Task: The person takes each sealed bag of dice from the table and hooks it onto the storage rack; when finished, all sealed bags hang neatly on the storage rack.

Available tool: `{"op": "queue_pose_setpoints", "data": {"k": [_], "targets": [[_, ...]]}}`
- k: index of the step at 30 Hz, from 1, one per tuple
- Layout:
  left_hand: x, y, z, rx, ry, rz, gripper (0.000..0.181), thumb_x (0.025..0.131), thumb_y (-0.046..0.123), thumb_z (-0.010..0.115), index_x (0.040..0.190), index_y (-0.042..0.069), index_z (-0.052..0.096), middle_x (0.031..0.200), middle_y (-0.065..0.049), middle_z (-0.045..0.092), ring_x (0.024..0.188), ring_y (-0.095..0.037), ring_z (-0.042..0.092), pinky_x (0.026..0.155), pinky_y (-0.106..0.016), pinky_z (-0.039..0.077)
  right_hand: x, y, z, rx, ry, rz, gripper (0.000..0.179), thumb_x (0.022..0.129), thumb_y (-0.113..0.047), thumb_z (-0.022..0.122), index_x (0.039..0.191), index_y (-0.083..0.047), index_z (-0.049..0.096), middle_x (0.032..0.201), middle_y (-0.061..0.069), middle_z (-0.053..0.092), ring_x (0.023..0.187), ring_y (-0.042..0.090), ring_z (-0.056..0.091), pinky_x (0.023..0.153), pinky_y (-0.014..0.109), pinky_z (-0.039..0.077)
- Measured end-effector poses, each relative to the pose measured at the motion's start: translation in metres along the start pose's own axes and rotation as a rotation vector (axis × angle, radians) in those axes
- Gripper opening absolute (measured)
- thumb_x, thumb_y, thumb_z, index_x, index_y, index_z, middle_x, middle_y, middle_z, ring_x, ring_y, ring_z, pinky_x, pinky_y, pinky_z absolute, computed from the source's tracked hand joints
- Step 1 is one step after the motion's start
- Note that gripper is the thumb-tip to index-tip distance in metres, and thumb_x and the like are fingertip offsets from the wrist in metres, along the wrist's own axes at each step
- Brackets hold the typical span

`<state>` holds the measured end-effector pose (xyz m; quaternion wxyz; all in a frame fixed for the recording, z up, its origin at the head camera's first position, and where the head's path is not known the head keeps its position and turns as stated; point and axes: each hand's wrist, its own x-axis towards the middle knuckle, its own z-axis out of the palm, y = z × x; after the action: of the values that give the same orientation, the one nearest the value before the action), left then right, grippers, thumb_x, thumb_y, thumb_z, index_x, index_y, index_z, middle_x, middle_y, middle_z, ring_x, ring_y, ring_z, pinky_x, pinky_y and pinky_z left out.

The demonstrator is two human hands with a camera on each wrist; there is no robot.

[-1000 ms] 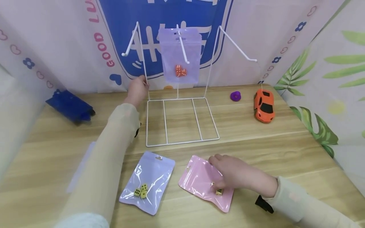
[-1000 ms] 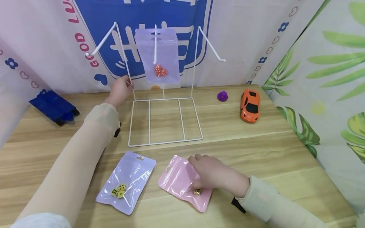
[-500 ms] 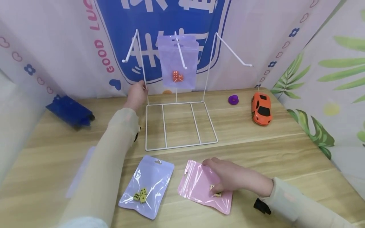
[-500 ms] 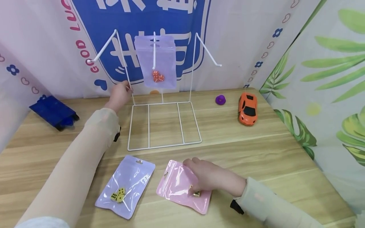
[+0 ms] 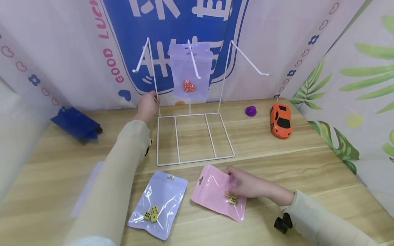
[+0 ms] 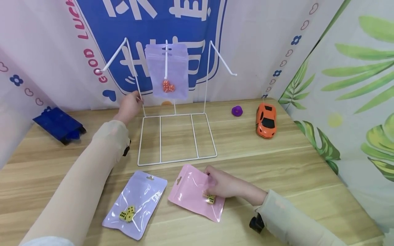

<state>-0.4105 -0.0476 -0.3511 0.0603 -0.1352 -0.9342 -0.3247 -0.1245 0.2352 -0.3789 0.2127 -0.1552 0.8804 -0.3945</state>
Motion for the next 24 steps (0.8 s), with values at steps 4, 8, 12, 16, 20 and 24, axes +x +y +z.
{"op": "queue_pose_setpoints", "data": {"k": [4,8,12,16,20,24], "targets": [[0.000,-0.001,0.001,0.004,-0.004,0.001,0.014,0.092,0.003,0.043,0.099,-0.004,0.053,0.098,-0.023,0.059,0.091,-0.036,0.055,0.081,-0.044,0.045,-0.001,0.005,-0.003,0.090,0.035,-0.041,0.034,0.079,-0.005,0.066,0.107,-0.001,0.047,0.100,0.010,0.052,0.083,0.019,0.051,0.070,0.030,0.047],[0.000,-0.002,0.001,-0.001,0.003,0.007,0.014,0.091,0.003,0.043,0.098,-0.004,0.053,0.098,-0.024,0.059,0.091,-0.037,0.055,0.081,-0.044,0.045,-0.004,0.007,-0.009,0.207,0.083,-0.065,0.037,0.083,-0.006,0.063,0.116,0.005,0.047,0.099,0.009,0.057,0.087,0.021,0.054,0.075,0.032,0.049],[-0.001,-0.002,0.001,0.005,0.014,0.013,0.013,0.091,0.003,0.043,0.096,-0.003,0.053,0.096,-0.023,0.060,0.090,-0.037,0.056,0.080,-0.044,0.045,-0.009,0.004,-0.020,0.305,0.157,-0.073,0.035,0.088,-0.005,0.056,0.118,0.010,0.046,0.094,0.013,0.060,0.083,0.022,0.059,0.072,0.032,0.052],[-0.002,-0.001,0.002,0.009,0.020,0.020,0.012,0.091,0.004,0.044,0.095,-0.003,0.053,0.094,-0.023,0.060,0.088,-0.037,0.056,0.079,-0.044,0.045,-0.017,-0.004,-0.038,0.326,0.262,-0.096,0.030,0.090,-0.004,0.050,0.114,0.014,0.045,0.093,0.017,0.059,0.081,0.020,0.060,0.072,0.031,0.052],[-0.003,-0.002,0.002,-0.006,0.012,0.018,0.013,0.091,0.003,0.043,0.096,-0.004,0.053,0.095,-0.024,0.060,0.087,-0.037,0.055,0.079,-0.044,0.045,-0.025,-0.022,-0.064,0.300,0.411,-0.120,0.022,0.092,-0.004,0.047,0.105,0.014,0.047,0.089,0.010,0.061,0.080,0.013,0.060,0.074,0.025,0.050],[-0.003,-0.002,0.001,-0.022,0.008,0.008,0.013,0.092,0.002,0.042,0.097,-0.004,0.053,0.096,-0.024,0.059,0.087,-0.036,0.055,0.079,-0.044,0.046,-0.031,-0.042,-0.094,0.346,0.564,-0.233,0.011,0.093,-0.003,0.047,0.100,0.003,0.053,0.085,0.001,0.062,0.077,0.009,0.060,0.071,0.021,0.049]]}}
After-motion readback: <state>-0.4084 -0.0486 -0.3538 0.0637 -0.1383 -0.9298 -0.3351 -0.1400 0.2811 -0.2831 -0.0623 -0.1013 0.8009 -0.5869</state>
